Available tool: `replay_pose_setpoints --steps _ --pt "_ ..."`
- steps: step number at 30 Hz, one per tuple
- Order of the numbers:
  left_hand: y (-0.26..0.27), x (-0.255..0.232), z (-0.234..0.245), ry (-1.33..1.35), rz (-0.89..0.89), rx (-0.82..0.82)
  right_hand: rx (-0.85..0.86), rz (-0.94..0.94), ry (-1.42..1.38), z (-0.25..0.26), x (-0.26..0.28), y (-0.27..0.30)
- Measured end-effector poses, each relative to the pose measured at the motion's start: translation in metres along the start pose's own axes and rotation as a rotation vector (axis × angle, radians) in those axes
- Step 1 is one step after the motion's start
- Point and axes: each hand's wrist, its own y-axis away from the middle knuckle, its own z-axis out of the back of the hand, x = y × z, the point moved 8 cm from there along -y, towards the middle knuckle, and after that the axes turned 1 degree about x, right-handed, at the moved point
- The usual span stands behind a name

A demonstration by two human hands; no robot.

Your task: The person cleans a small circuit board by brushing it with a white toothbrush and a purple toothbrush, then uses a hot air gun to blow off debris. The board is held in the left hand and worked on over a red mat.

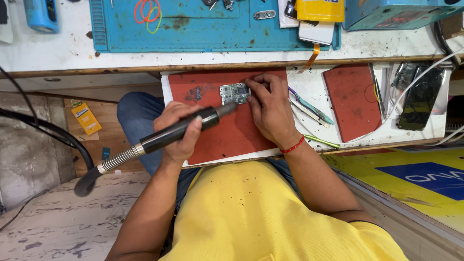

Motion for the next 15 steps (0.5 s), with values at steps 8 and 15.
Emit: replay_pose_setpoints --steps 8,15 --pt "-0.003 0.001 0.005 -0.037 0.086 -0.079 0.004 0.031 0.010 0.000 0.002 -0.001" --pt "-0.005 -0.004 0.003 -0.032 0.043 -0.029 0.003 0.026 0.008 -0.002 0.002 0.000"
